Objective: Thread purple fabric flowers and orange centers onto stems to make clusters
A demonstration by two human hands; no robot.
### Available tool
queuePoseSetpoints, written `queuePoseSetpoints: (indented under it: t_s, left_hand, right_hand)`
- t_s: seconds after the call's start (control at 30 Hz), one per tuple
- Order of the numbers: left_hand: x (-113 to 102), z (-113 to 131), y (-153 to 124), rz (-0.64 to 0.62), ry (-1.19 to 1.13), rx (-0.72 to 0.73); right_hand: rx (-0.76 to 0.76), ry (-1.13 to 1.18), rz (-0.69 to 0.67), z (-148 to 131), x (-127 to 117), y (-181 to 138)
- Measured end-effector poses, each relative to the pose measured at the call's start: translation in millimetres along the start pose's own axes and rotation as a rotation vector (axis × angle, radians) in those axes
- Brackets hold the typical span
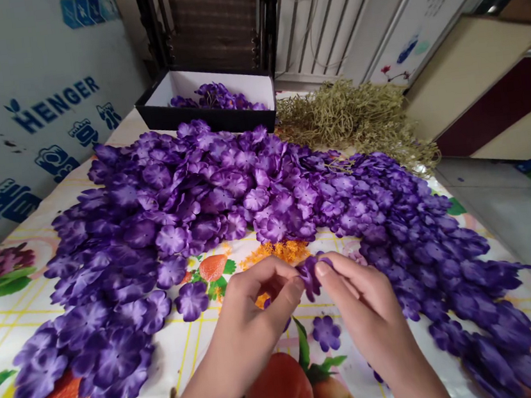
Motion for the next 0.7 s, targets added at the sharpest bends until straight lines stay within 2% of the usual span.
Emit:
queuePoseSetpoints:
  t_s: [0.1,0.17,0.2,0.27,0.33,0.37,0.47,0.5,0.53,0.6,0.7]
  left_hand:
    - [-2,-2,0,0.027,-0.016,-0.018]
    - [-2,-3,1,0.037,-0.025,-0.028]
    - [-3,-4,1,0.039,-0.027,-0.040]
    - [-3,-7,2,0.041,-0.033,-0.072]
    - [-4,-9,4,0.047,-0.044,-0.095]
    - [-4,-9,4,0.047,-0.048,-0.101]
    - [-2,-8,5,0.023,-0.042,-0.090]
    - [-1,-7,4,0.008,-0.033,-0.079]
    - [-1,-6,2,-0.004,-0.020,-0.069]
    - [-2,-3,-1,0.014,0.038,-0.040]
    - [-9,1,-8,0.088,0.335,0.022]
  right_hand:
    - [0.046,-0.018,0.120,16,-15,9]
    - [0.049,-0.119,0.197,29,-27,18]
    - [0.029,-0.201,0.228,34,-31,21]
    - [-0.091,-0.322,0.407,35,-41,24]
    - [-0.132,-0.297,0.479,33,-42,22]
    - [-0.100,-0.224,0.426,32,-37,21]
    - [0.058,0.064,0.017,25,-7,14]
    - [0.095,0.122,-0.097,22,2,9]
    - [0.126,0.161,-0.156,19,9,5]
    - [0.156,0.214,-0.154,16,12,-1]
    - [0.149,0.282,0.008,20,1,-4]
Point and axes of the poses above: each hand's wrist, its own y-axis towards the middle knuckle, its own x-axis out of the palm, z = x × y, the point moved 5 cm from there along y, towards the middle knuckle, and after that the axes turned 8 degrees about x, right-handed, at the moved point
